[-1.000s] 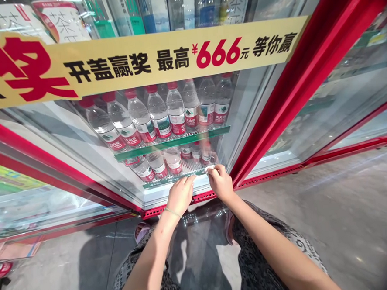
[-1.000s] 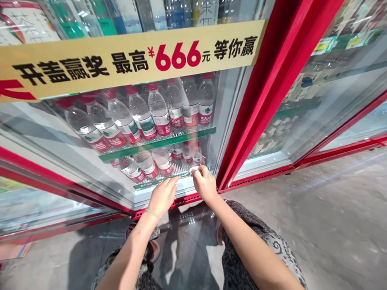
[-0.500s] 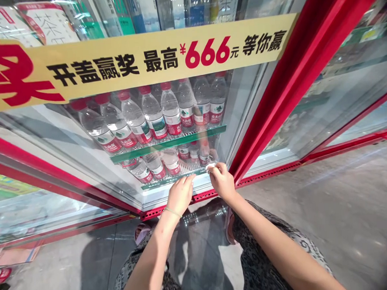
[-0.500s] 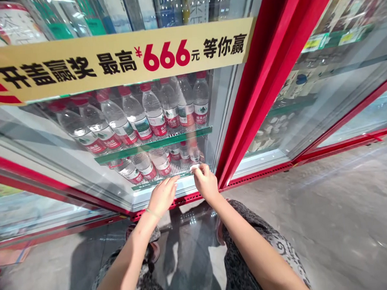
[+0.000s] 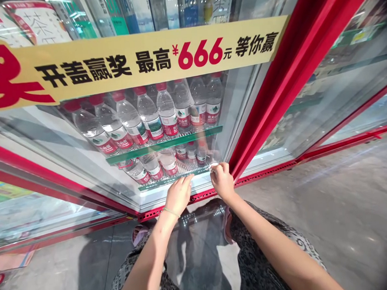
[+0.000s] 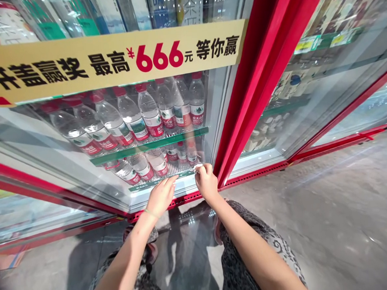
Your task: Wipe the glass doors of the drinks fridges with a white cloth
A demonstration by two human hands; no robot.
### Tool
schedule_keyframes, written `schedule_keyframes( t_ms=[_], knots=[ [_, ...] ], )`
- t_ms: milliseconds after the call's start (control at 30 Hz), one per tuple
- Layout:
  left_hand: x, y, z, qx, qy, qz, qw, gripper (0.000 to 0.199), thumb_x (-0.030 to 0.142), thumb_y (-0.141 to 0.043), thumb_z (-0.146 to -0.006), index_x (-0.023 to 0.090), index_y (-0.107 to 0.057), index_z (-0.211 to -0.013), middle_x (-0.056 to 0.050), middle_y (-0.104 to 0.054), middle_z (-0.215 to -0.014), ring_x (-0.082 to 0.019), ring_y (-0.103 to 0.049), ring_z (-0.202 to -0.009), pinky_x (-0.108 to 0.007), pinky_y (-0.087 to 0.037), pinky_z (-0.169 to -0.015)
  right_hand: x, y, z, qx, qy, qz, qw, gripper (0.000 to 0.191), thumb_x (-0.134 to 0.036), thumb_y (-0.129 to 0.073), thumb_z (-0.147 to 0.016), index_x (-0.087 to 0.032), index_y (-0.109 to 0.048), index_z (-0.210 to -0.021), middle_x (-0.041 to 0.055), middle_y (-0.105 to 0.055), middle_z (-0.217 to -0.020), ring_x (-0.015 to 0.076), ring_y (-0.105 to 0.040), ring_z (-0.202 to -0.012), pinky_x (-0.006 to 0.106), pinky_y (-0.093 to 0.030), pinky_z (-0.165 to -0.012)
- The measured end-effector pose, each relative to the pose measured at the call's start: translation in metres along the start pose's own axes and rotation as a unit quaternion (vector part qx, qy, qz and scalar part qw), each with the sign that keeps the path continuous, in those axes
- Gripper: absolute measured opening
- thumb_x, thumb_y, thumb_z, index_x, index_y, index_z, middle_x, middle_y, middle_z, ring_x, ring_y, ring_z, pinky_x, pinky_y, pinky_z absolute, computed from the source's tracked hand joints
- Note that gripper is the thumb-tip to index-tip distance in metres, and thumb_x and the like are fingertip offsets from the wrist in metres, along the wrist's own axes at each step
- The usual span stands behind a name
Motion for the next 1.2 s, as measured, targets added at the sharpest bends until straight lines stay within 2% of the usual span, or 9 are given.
schedule_keyframes(
  t_ms=[133, 233, 300, 433, 600, 767, 867, 1033, 1200],
  knots=[
    [0.000, -0.003, -0.001, 0.002, -0.003, 0.004, 1.000, 0.038, 0.020, -0.045, -0.101, 0.025, -0.057, -0.137, -0.007, -0.072, -0.118, -0.021, -0.069, -0.106, -0.037, -0.056, -0.096, 0.004, -0.006, 0.005, 0.007, -0.014, -0.043, 0.999, 0.017, -0.027, -0.053, -0.093, -0.024, -0.060, -0.108, 0.0079, -0.055, -0.115, 0.0192, -0.063, -0.089, 0.029, -0.050, -0.067],
    [0.002, -0.005, -0.003, 0.003, -0.006, 0.007, 1.000, 0.039, 0.019, -0.044, -0.101, 0.025, -0.056, -0.138, -0.007, -0.072, -0.118, -0.020, -0.068, -0.107, -0.036, -0.055, -0.097, 0.008, -0.007, 0.008, 0.070, -0.073, -0.067, 0.993, 0.020, -0.034, -0.043, -0.100, -0.023, -0.051, -0.115, 0.0111, -0.050, -0.117, 0.0229, -0.059, -0.106, 0.036, -0.053, -0.083],
    [0.005, -0.008, -0.005, 0.004, -0.006, 0.009, 1.000, 0.039, 0.019, -0.044, -0.101, 0.024, -0.056, -0.138, -0.007, -0.072, -0.119, -0.020, -0.069, -0.107, -0.036, -0.056, -0.097, 0.009, -0.010, 0.011, 0.102, -0.107, -0.079, 0.986, 0.022, -0.037, -0.037, -0.103, -0.022, -0.047, -0.115, 0.0112, -0.050, -0.114, 0.0234, -0.057, -0.109, 0.038, -0.052, -0.087],
    [0.012, -0.013, -0.010, 0.001, -0.012, 0.013, 1.000, 0.039, 0.018, -0.045, -0.101, 0.024, -0.056, -0.138, -0.007, -0.072, -0.119, -0.021, -0.069, -0.106, -0.036, -0.056, -0.096, 0.010, -0.019, 0.014, 0.105, -0.121, -0.103, 0.982, 0.020, -0.041, -0.042, -0.102, -0.024, -0.048, -0.108, 0.0083, -0.051, -0.110, 0.0220, -0.057, -0.106, 0.036, -0.050, -0.087],
    [0.021, -0.018, -0.015, 0.000, -0.019, 0.019, 1.000, 0.040, 0.017, -0.045, -0.100, 0.025, -0.055, -0.139, -0.007, -0.072, -0.118, -0.020, -0.068, -0.108, -0.035, -0.056, -0.096, 0.024, -0.018, 0.012, 0.166, -0.172, -0.099, 0.966, 0.019, -0.040, -0.034, -0.103, -0.024, -0.044, -0.108, 0.0077, -0.048, -0.107, 0.0229, -0.053, -0.104, 0.038, -0.047, -0.090],
    [0.023, -0.018, -0.017, 0.001, -0.019, 0.020, 1.000, 0.040, 0.017, -0.045, -0.100, 0.025, -0.056, -0.138, -0.007, -0.072, -0.118, -0.020, -0.069, -0.106, -0.035, -0.056, -0.096, 0.016, -0.014, 0.011, 0.146, -0.149, -0.111, 0.972, 0.018, -0.042, -0.041, -0.102, -0.025, -0.049, -0.102, 0.0071, -0.053, -0.104, 0.0223, -0.056, -0.103, 0.036, -0.047, -0.089],
    [0.023, -0.018, -0.016, 0.002, -0.016, 0.020, 1.000, 0.040, 0.018, -0.044, -0.101, 0.024, -0.055, -0.138, -0.007, -0.072, -0.119, -0.020, -0.068, -0.109, -0.035, -0.056, -0.097, 0.016, -0.009, 0.012, 0.167, -0.162, -0.110, 0.966, 0.022, -0.044, -0.040, -0.102, -0.024, -0.051, -0.102, 0.0082, -0.054, -0.103, 0.0238, -0.056, -0.104, 0.037, -0.047, -0.089],
    [0.023, -0.018, -0.015, -0.003, -0.018, 0.019, 1.000, 0.038, 0.017, -0.045, -0.101, 0.024, -0.057, -0.137, -0.007, -0.072, -0.118, -0.021, -0.068, -0.110, -0.035, -0.055, -0.097, 0.019, -0.006, 0.011, 0.183, -0.172, -0.108, 0.962, 0.025, -0.045, -0.041, -0.101, -0.024, -0.054, -0.096, 0.0045, -0.054, -0.091, 0.0229, -0.056, -0.093, 0.035, -0.048, -0.081],
    [0.021, -0.019, -0.014, -0.004, -0.017, 0.019, 1.000, 0.039, 0.017, -0.045, -0.100, 0.024, -0.056, -0.138, -0.007, -0.072, -0.118, -0.020, -0.069, -0.110, -0.035, -0.055, -0.097, 0.021, 0.001, 0.009, 0.185, -0.171, -0.104, 0.962, 0.026, -0.045, -0.046, -0.100, -0.023, -0.058, -0.097, 0.0062, -0.056, -0.097, 0.0225, -0.059, -0.101, 0.035, -0.048, -0.089]
  ],
)
Point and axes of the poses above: each hand's wrist, its own z-axis away from the middle knuckle, its own y-axis out of the back of the hand, x = y × z, the point moved 4 cm from there along -z, towards the middle knuckle
